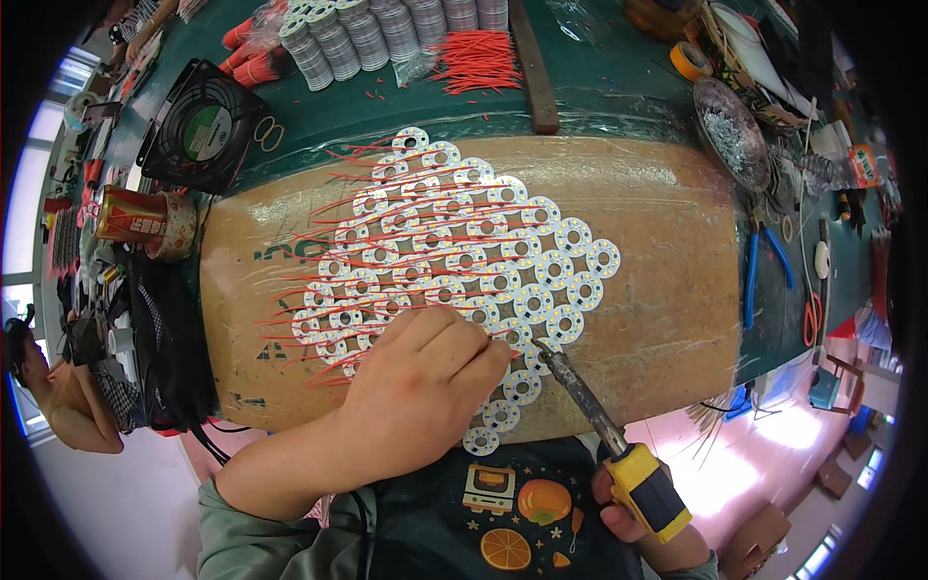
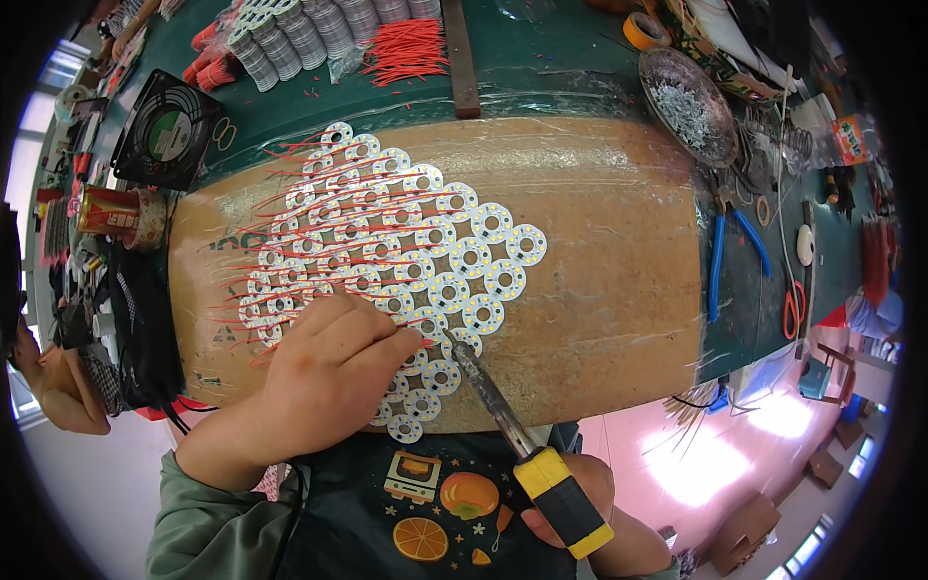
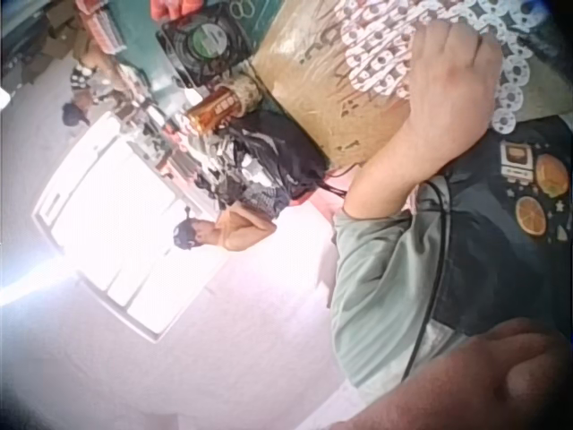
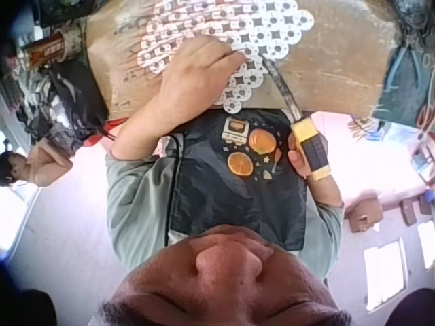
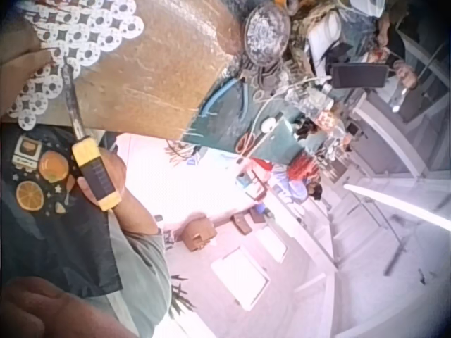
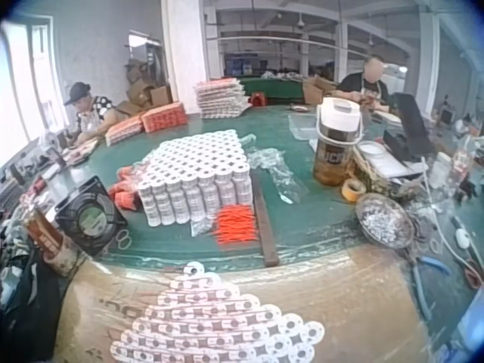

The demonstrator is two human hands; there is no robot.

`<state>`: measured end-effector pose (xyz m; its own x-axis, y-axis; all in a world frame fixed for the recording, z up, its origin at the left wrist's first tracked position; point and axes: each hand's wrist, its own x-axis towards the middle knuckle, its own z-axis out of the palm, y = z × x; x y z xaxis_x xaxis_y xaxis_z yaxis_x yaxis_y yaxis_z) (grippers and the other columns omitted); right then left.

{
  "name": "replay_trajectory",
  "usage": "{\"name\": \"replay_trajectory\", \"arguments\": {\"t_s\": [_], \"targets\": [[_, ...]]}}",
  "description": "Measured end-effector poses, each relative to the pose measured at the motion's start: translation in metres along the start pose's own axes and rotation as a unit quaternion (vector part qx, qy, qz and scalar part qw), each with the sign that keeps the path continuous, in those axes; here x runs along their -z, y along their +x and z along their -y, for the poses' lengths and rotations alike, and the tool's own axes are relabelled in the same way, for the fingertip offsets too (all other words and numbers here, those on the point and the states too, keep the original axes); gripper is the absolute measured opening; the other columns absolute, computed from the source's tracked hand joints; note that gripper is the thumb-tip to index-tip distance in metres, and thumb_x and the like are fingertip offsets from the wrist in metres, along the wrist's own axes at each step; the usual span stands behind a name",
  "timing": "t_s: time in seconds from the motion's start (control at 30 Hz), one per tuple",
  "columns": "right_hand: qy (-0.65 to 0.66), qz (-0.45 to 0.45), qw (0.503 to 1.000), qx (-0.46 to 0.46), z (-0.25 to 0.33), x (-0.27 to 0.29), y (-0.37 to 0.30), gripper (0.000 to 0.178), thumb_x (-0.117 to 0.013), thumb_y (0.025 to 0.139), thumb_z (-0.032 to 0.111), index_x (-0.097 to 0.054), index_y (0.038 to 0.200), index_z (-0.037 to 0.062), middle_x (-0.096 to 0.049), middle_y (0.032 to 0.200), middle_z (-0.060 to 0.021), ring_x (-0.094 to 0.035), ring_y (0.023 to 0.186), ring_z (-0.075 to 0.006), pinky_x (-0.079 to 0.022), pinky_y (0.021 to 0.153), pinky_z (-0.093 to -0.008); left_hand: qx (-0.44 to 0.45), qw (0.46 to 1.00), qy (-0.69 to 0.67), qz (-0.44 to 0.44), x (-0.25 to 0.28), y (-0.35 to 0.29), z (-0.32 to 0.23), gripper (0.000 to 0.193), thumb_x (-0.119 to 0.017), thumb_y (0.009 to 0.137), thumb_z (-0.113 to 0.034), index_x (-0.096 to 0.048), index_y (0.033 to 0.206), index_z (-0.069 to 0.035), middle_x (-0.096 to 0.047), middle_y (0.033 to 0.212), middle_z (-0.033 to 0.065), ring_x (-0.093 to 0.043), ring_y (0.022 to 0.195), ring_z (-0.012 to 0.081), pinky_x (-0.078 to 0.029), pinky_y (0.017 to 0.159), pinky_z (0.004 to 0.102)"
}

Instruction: The person places wires onto circular LED circuit boards and solders them into place using a soldering iron.

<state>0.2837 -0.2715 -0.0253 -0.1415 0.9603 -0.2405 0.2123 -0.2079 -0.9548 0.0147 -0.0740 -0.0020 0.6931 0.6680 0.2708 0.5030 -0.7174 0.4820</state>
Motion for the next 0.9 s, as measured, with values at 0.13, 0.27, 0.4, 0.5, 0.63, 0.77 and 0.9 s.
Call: {"name": "replay_trajectory", "arguments": {"t_s": [0.13, 0.27, 0.4, 0.5, 0.63, 0.77, 0.9], "targets": [[-0.031, 0.013, 0.999, 0.024, 0.012, 0.000, 0.007, 0.035, -0.080, 0.083, 0.033, -0.062, 0.089, 0.0037, -0.060, 0.073, -0.0040, -0.057, 0.064, -0.0171, -0.044, 0.058, -0.0294, -0.006, 1.000, -0.009, 0.003, -0.001, 0.000, 0.000, 0.028, -0.072, 0.072, -0.004, -0.073, 0.100, -0.006, -0.062, 0.085, 0.0034, -0.062, 0.079, 0.0220, -0.050, 0.070, 0.0352], [-0.024, 0.019, 1.000, 0.000, 0.014, -0.001, 0.009, 0.034, -0.079, 0.082, 0.035, -0.062, 0.084, 0.0057, -0.060, 0.072, -0.0037, -0.057, 0.063, -0.0181, -0.043, 0.057, -0.0300, -0.006, 1.000, -0.004, 0.008, 0.000, 0.000, 0.000, 0.028, -0.072, 0.072, -0.003, -0.073, 0.100, -0.006, -0.062, 0.085, 0.0037, -0.062, 0.079, 0.0221, -0.050, 0.070, 0.0352], [-0.030, 0.020, 0.999, -0.001, 0.019, 0.000, 0.012, 0.032, -0.078, 0.083, 0.034, -0.062, 0.082, 0.0065, -0.060, 0.072, -0.0039, -0.056, 0.062, -0.0192, -0.043, 0.056, -0.0310, -0.005, 1.000, 0.000, 0.018, 0.000, 0.000, 0.000, 0.027, -0.072, 0.073, -0.003, -0.072, 0.099, -0.006, -0.062, 0.085, 0.0041, -0.063, 0.078, 0.0225, -0.050, 0.070, 0.0353], [-0.030, 0.023, 0.999, 0.005, 0.021, 0.000, 0.015, 0.031, -0.078, 0.083, 0.033, -0.062, 0.083, 0.0063, -0.060, 0.072, -0.0041, -0.057, 0.061, -0.0197, -0.043, 0.055, -0.0312, -0.004, 1.000, -0.002, 0.016, -0.001, -0.001, 0.001, 0.025, -0.073, 0.074, -0.002, -0.072, 0.098, -0.006, -0.062, 0.085, 0.0045, -0.063, 0.078, 0.0229, -0.050, 0.070, 0.0356], [0.002, 0.023, 1.000, 0.007, 0.018, -0.001, 0.013, 0.030, -0.078, 0.083, 0.030, -0.062, 0.086, 0.0047, -0.060, 0.072, -0.0048, -0.058, 0.061, -0.0198, -0.044, 0.055, -0.0309, 0.000, 1.000, -0.003, 0.017, -0.001, 0.000, 0.000, 0.023, -0.073, 0.075, -0.002, -0.071, 0.098, -0.005, -0.062, 0.085, 0.0051, -0.062, 0.078, 0.0235, -0.050, 0.070, 0.0361], [0.012, 0.018, 1.000, -0.002, 0.013, -0.003, 0.010, 0.030, -0.078, 0.083, 0.028, -0.062, 0.089, 0.0033, -0.060, 0.073, -0.0053, -0.058, 0.061, -0.0195, -0.045, 0.055, -0.0305, 0.003, 1.000, -0.004, 0.020, -0.001, 0.000, 0.000, 0.023, -0.074, 0.075, -0.002, -0.071, 0.098, -0.005, -0.061, 0.084, 0.0053, -0.062, 0.078, 0.0236, -0.050, 0.070, 0.0365], [-0.023, 0.027, 0.999, 0.026, 0.013, -0.002, 0.012, 0.031, -0.078, 0.083, 0.028, -0.061, 0.091, 0.0031, -0.061, 0.074, -0.0049, -0.058, 0.062, -0.0184, -0.044, 0.055, -0.0304, 0.004, 1.000, -0.004, 0.016, -0.001, 0.000, 0.000, 0.023, -0.074, 0.075, -0.003, -0.070, 0.098, -0.005, -0.061, 0.084, 0.0054, -0.062, 0.078, 0.0238, -0.050, 0.070, 0.0365]]}}
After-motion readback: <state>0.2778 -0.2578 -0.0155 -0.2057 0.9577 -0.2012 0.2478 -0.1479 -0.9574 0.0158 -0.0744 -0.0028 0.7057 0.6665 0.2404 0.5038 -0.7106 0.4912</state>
